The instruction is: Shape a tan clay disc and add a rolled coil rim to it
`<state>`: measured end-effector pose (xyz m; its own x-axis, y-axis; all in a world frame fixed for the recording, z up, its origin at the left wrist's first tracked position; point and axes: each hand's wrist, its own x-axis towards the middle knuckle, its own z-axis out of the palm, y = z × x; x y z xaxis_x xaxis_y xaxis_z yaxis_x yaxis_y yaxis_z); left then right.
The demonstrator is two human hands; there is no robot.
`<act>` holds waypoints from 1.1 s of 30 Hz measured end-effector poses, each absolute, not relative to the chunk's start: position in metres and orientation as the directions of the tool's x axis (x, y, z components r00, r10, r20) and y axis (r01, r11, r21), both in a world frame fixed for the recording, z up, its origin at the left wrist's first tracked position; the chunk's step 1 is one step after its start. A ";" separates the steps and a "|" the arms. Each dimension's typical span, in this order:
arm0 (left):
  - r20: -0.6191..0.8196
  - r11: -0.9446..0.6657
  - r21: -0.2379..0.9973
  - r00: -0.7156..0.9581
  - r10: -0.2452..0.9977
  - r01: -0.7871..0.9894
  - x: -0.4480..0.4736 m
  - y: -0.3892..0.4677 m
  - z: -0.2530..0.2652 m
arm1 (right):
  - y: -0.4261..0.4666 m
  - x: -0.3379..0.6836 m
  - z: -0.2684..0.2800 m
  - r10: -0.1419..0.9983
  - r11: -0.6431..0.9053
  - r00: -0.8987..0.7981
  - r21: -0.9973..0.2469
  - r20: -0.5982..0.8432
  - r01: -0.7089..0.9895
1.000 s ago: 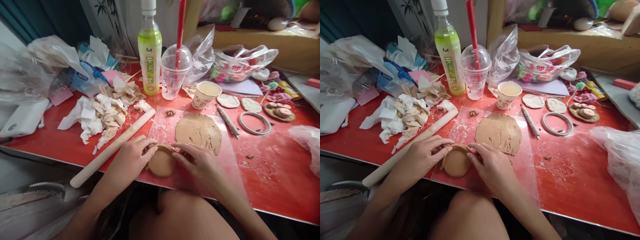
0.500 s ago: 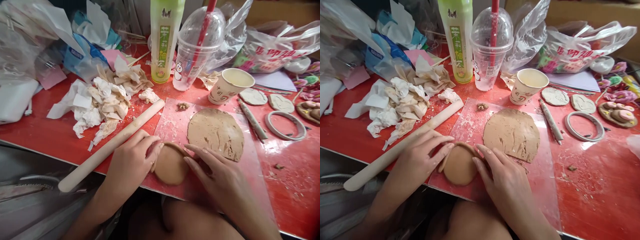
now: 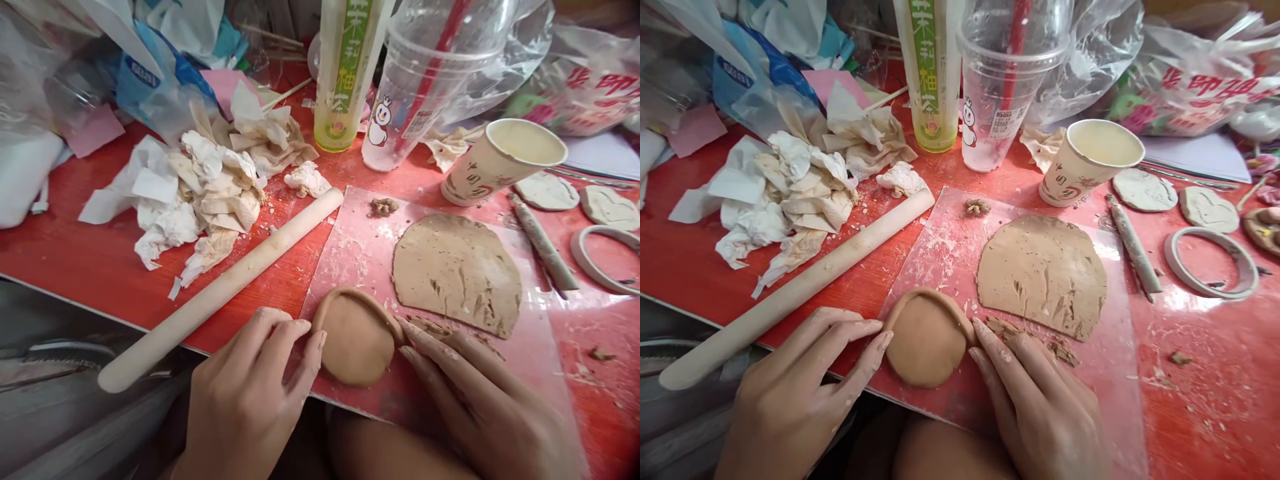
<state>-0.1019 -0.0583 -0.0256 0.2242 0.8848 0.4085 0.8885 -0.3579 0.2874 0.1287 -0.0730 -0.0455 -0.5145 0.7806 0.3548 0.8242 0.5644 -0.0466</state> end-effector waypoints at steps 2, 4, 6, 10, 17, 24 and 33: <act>0.428 -0.329 0.270 0.193 0.883 0.905 -0.101 -0.059 -0.025 | -0.073 0.122 -0.043 0.803 0.511 -0.433 -0.099 0.410 0.854; 0.443 -0.293 0.260 0.156 0.883 0.920 -0.101 -0.060 -0.025 | -0.074 0.116 -0.042 0.830 0.452 -0.350 -0.157 0.434 0.878; 0.447 -0.286 0.255 0.150 0.882 0.923 -0.101 -0.060 -0.024 | -0.074 0.111 -0.041 0.857 0.412 -0.302 -0.205 0.417 0.888; 0.433 -0.368 0.265 0.231 0.872 0.891 -0.100 -0.057 -0.024 | -0.074 0.112 -0.042 0.873 0.377 -0.270 -0.210 0.406 0.902; 0.391 -0.341 0.331 0.201 0.898 0.880 -0.099 -0.062 -0.028 | -0.074 0.115 -0.042 0.837 0.456 -0.339 -0.206 0.429 0.866; 0.361 -0.261 0.420 0.104 0.927 0.869 -0.094 -0.066 -0.033 | -0.079 0.114 -0.043 0.900 0.370 -0.289 -0.222 0.327 0.902; 0.388 -0.311 0.357 0.163 0.907 0.881 -0.102 -0.054 -0.026 | -0.077 0.116 -0.043 0.903 0.375 -0.296 -0.236 0.313 0.896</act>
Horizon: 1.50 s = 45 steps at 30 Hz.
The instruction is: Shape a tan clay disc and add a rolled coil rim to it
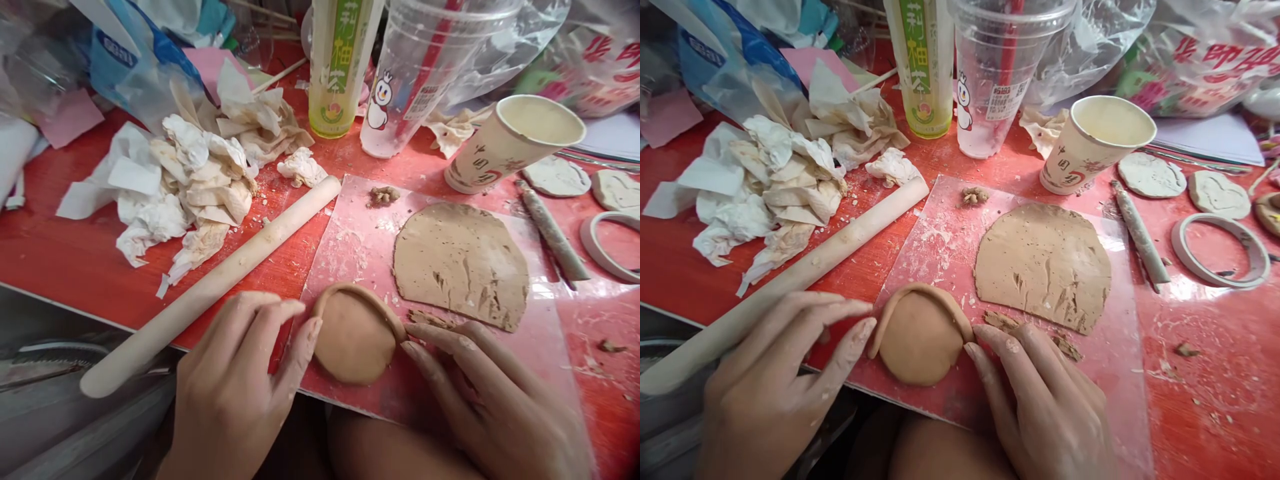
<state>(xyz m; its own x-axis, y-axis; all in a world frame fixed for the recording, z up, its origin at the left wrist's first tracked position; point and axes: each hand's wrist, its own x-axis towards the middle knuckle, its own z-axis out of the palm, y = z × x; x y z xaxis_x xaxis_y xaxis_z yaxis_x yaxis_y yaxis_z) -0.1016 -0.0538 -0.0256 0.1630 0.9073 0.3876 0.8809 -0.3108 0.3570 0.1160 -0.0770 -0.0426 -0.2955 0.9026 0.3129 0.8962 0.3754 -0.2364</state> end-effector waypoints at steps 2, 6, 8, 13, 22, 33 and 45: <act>0.431 -0.402 0.261 0.267 0.862 0.877 -0.100 -0.040 -0.023 | -0.074 0.111 -0.042 0.908 0.345 -0.268 -0.212 0.321 0.914; 0.311 -0.610 0.168 0.546 0.778 0.774 -0.087 -0.013 -0.023 | -0.068 0.102 -0.041 0.919 0.326 -0.248 -0.234 0.307 0.916; 0.259 -0.630 0.211 0.579 0.773 0.747 -0.081 -0.009 -0.025 | -0.067 0.100 -0.040 0.915 0.341 -0.251 -0.273 0.317 0.899; 0.314 -0.595 0.382 0.506 0.803 0.707 -0.078 -0.014 -0.020 | -0.069 0.103 -0.035 0.915 0.308 -0.164 -0.376 0.369 0.874; 0.294 -0.666 0.420 0.602 0.742 0.616 -0.078 -0.017 -0.012 | -0.074 0.103 -0.027 0.964 0.200 -0.033 -0.636 0.264 0.746; 0.331 -0.809 0.258 0.738 0.588 0.528 -0.059 -0.017 -0.006 | -0.081 0.113 -0.015 0.968 0.166 0.055 -0.791 0.243 0.589; 0.347 -0.834 0.195 0.759 0.552 0.517 -0.035 -0.021 -0.015 | -0.087 0.132 -0.029 0.940 0.284 -0.044 -0.706 0.338 0.649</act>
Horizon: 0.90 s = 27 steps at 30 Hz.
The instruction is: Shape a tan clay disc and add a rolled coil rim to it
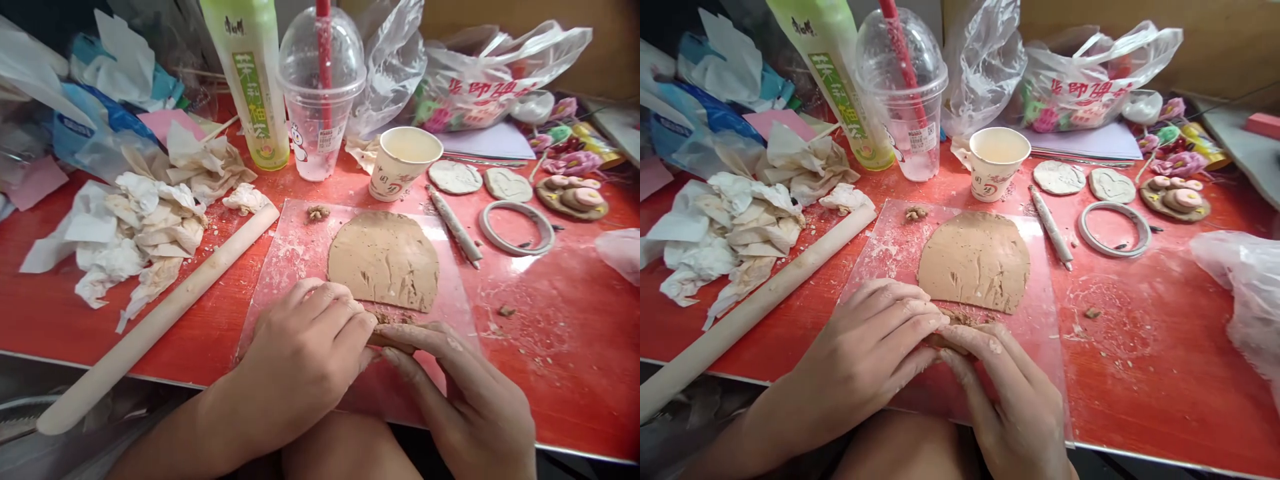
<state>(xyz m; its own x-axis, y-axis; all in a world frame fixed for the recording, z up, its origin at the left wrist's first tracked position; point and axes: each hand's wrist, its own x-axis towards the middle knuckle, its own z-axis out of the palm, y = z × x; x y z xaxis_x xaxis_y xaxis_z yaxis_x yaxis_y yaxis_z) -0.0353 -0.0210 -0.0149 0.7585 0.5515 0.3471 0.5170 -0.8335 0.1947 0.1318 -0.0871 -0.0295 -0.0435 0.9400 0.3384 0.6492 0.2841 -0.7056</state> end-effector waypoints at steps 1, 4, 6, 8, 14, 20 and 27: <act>0.352 -0.839 0.194 0.762 0.543 0.508 -0.034 -0.022 -0.016 | -0.088 0.132 -0.029 0.938 0.287 -0.039 -0.703 0.346 0.651; 0.349 -0.845 0.212 0.770 0.535 0.491 -0.031 -0.023 -0.018 | -0.091 0.133 -0.030 0.936 0.282 -0.031 -0.693 0.351 0.664; 0.338 -0.849 0.210 0.779 0.528 0.485 -0.030 -0.024 -0.019 | -0.092 0.135 -0.031 0.935 0.284 -0.038 -0.679 0.354 0.676; 0.332 -0.858 0.184 0.791 0.514 0.480 -0.030 -0.024 -0.019 | -0.093 0.136 -0.032 0.933 0.282 -0.031 -0.672 0.360 0.685; 0.333 -0.864 0.146 0.799 0.501 0.482 -0.029 -0.024 -0.020 | -0.093 0.140 -0.031 0.937 0.282 -0.046 -0.671 0.347 0.686; 0.318 -0.862 0.151 0.802 0.506 0.484 -0.032 -0.023 -0.022 | -0.095 0.145 -0.032 0.932 0.265 -0.019 -0.645 0.361 0.717; 0.316 -0.870 0.152 0.811 0.493 0.469 -0.031 -0.024 -0.021 | -0.095 0.144 -0.033 0.923 0.312 -0.109 -0.554 0.369 0.772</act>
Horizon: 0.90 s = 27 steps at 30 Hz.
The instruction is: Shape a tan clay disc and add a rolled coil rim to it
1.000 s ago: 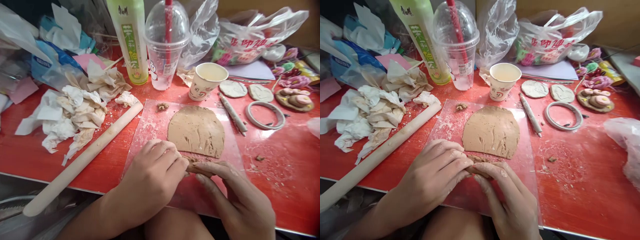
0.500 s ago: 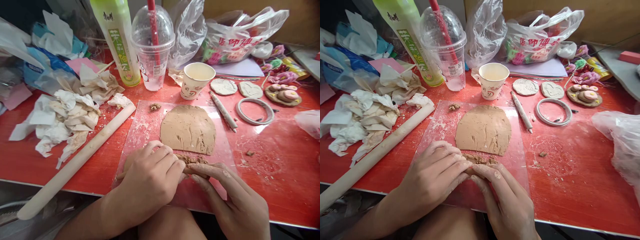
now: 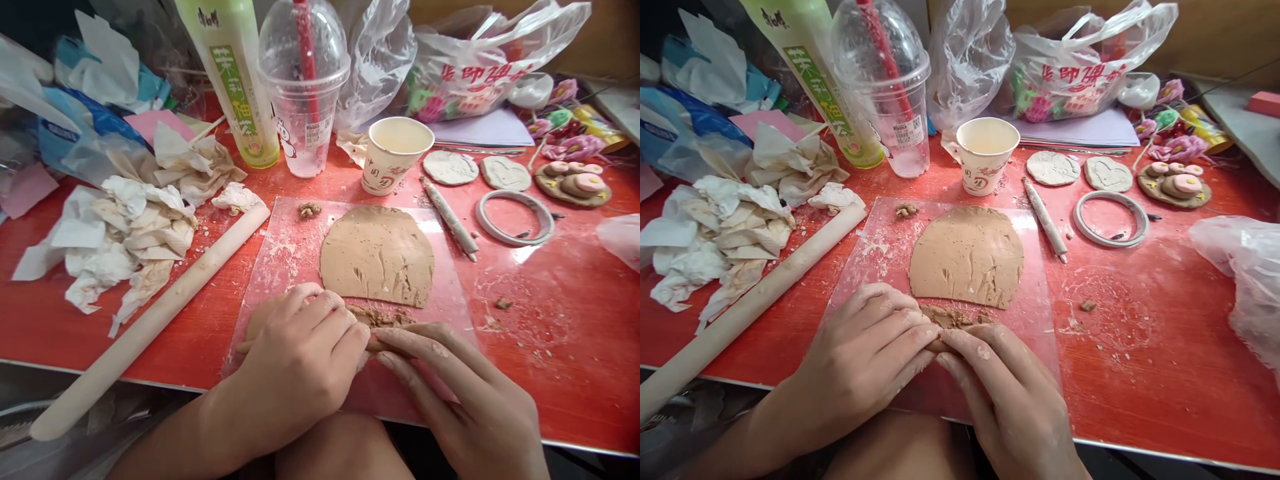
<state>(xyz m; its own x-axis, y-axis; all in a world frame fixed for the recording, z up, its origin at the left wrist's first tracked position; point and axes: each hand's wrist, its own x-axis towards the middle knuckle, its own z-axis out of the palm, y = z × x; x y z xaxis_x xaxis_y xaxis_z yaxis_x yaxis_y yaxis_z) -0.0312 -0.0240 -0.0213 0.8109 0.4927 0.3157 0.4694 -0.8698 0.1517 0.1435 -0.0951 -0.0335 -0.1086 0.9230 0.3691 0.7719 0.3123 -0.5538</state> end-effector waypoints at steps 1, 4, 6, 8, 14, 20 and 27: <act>0.315 -0.870 0.151 0.812 0.492 0.469 -0.031 -0.024 -0.021 | -0.095 0.143 -0.034 0.923 0.322 -0.122 -0.556 0.366 0.767; 0.319 -0.867 0.156 0.807 0.497 0.472 -0.031 -0.024 -0.021 | -0.095 0.143 -0.034 0.922 0.324 -0.126 -0.552 0.367 0.769; 0.319 -0.865 0.165 0.804 0.502 0.475 -0.031 -0.025 -0.022 | -0.096 0.142 -0.034 0.922 0.323 -0.122 -0.555 0.368 0.766; 0.316 -0.863 0.165 0.803 0.505 0.477 -0.031 -0.026 -0.022 | -0.096 0.142 -0.034 0.924 0.319 -0.117 -0.566 0.364 0.761; 0.294 -0.856 0.180 0.804 0.517 0.484 -0.033 -0.025 -0.022 | -0.097 0.147 -0.035 0.923 0.313 -0.111 -0.555 0.367 0.771; 0.302 -0.852 0.238 0.798 0.522 0.467 -0.035 -0.024 -0.019 | -0.102 0.159 -0.032 0.920 0.334 -0.151 -0.523 0.362 0.784; 0.252 -0.831 0.268 0.798 0.548 0.487 -0.040 -0.028 -0.018 | -0.110 0.167 -0.031 0.911 0.341 -0.147 -0.504 0.385 0.793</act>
<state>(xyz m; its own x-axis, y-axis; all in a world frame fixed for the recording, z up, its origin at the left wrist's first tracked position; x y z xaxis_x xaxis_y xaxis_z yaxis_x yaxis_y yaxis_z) -0.0402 -0.0282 -0.0179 0.7976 0.5481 0.2519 0.4866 -0.8314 0.2684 0.1666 -0.1101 -0.0305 -0.1471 0.9109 0.3854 0.7935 0.3413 -0.5039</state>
